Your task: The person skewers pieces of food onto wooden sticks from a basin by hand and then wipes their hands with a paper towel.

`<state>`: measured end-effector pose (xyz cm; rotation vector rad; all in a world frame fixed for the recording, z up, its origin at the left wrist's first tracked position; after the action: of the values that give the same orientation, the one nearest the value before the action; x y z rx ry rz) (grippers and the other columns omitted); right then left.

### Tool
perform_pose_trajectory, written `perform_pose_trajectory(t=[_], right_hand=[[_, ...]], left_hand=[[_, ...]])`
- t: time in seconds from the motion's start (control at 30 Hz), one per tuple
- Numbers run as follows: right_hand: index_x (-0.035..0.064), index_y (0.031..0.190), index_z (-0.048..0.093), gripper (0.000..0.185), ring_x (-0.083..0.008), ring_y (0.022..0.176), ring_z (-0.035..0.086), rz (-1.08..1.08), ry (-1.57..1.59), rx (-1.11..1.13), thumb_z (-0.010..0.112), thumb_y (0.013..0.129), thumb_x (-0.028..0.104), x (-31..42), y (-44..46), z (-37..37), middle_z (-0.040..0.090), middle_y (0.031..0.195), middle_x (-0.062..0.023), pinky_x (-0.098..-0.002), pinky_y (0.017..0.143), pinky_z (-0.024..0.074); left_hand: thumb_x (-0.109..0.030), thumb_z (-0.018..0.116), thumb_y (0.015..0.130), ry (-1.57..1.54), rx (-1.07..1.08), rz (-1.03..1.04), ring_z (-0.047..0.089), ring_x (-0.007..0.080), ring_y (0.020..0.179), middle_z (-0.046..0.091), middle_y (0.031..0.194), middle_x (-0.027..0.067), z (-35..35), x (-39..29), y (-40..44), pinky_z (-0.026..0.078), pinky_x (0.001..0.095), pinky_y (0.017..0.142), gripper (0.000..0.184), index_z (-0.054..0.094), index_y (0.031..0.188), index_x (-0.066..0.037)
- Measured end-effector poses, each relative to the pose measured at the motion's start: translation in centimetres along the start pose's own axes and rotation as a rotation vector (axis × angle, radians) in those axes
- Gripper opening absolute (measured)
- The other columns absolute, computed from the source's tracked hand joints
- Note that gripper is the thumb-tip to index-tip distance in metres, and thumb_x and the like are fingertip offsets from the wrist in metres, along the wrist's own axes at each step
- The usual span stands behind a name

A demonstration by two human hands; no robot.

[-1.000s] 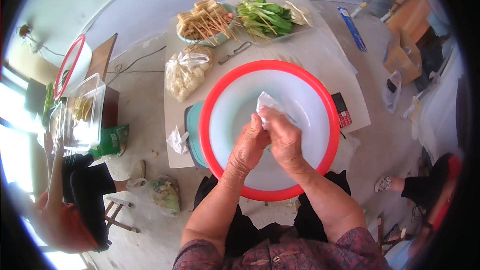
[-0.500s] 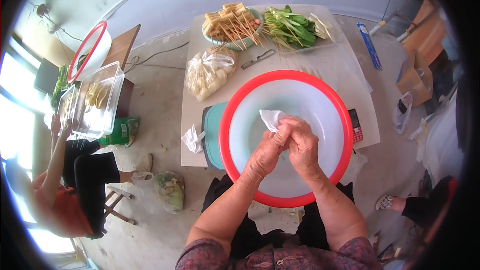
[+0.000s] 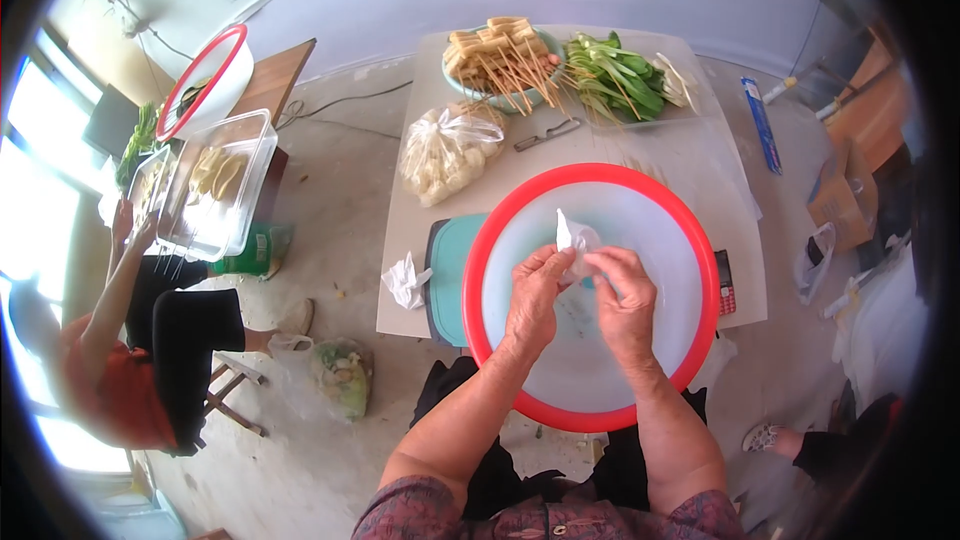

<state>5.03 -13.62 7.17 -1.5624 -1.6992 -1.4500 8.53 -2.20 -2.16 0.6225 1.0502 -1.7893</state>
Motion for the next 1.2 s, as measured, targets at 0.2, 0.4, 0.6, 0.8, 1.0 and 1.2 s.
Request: perform_pose_trajectory(t=[0.2, 0.4, 0.6, 0.8, 1.0, 1.2], right_hand=[[-0.0015, 0.119, 0.052, 0.039, -0.017, 0.094, 0.057, 0.389, 0.453, -0.021, 0.062, 0.085, 0.013, -5.0, 0.2, 0.4, 0.059, 0.106, -0.0114, -0.0311, 0.085, 0.0457], [-0.004, 0.099, 0.061, 0.023, -0.0102, 0.08, 0.056, 0.639, 0.505, 0.133, 0.064, 0.084, 0.013, -7.2, -1.1, 2.4, 0.062, 0.085, -0.0061, -0.0256, 0.077, 0.0453], [-0.0017, 0.096, 0.062, 0.027, -0.0106, 0.078, 0.054, 0.636, 0.47, 0.103, 0.064, 0.084, 0.022, -6.8, -1.2, 1.8, 0.061, 0.083, -0.0039, -0.026, 0.074, 0.0426], [-0.0015, 0.097, 0.061, 0.027, -0.0106, 0.077, 0.053, 0.621, 0.642, 0.05, 0.064, 0.085, 0.022, -6.2, -0.3, 1.9, 0.061, 0.084, -0.0027, -0.0267, 0.076, 0.0428], [0.0032, 0.089, 0.06, 0.015, -0.0089, 0.078, 0.053, 0.7, 0.708, 0.062, 0.062, 0.086, 0.018, -8.1, -1.4, 1.9, 0.059, 0.081, -0.0019, -0.0263, 0.075, 0.0427], [0.003, 0.091, 0.058, 0.014, -0.0086, 0.075, 0.054, 0.716, 0.892, -0.19, 0.06, 0.087, 0.016, -7.9, -0.9, 0.1, 0.059, 0.082, -0.0017, -0.0244, 0.068, 0.0447]], left_hand=[[-0.019, 0.058, 0.085, 0.002, -0.062, 0.07, 0.052, 0.0085, 0.072, 0.063, 0.08, 0.0006, -0.3, -1.5, 0.4, 0.041, 0.0254, 0.071, 0.019, 0.066, 0.092, -0.003], [-0.019, 0.057, 0.086, 0.048, -0.074, 0.164, 0.053, 0.008, 0.072, 0.062, 0.079, 0.0009, 0.0, -2.4, 0.5, 0.042, 0.0242, 0.067, 0.02, 0.064, 0.094, -0.003], [-0.019, 0.057, 0.087, -0.081, -0.129, 0.156, 0.055, 0.0069, 0.064, 0.062, 0.075, 0.0007, -0.1, -2.7, 1.0, 0.043, 0.0219, 0.057, 0.017, 0.064, 0.089, -0.004], [-0.022, 0.054, 0.09, 0.081, -0.125, 0.171, 0.052, 0.0052, 0.065, 0.06, 0.075, -0.0006, 1.0, -2.3, 0.9, 0.043, 0.0217, 0.058, 0.02, 0.062, 0.091, -0.003], [-0.024, 0.053, 0.093, 0.256, -0.118, 0.258, 0.05, 0.0066, 0.069, 0.059, 0.076, 0.0011, 1.8, -2.5, 0.9, 0.044, 0.0231, 0.062, 0.027, 0.061, 0.097, 0.001], [-0.019, 0.057, 0.091, 0.276, -0.109, 0.306, 0.05, 0.0067, 0.066, 0.059, 0.074, 0.0025, 2.0, -2.6, 1.0, 0.044, 0.0225, 0.057, 0.023, 0.061, 0.097, 0.002]])
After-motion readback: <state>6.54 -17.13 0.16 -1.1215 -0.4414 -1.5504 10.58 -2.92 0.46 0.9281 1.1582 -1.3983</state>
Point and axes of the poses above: each hand's wrist, its own y-axis towards the middle knuckle, its own z-axis out of the palm, x = y × z, the point moved 10 cm from there along y, towards the middle knuckle
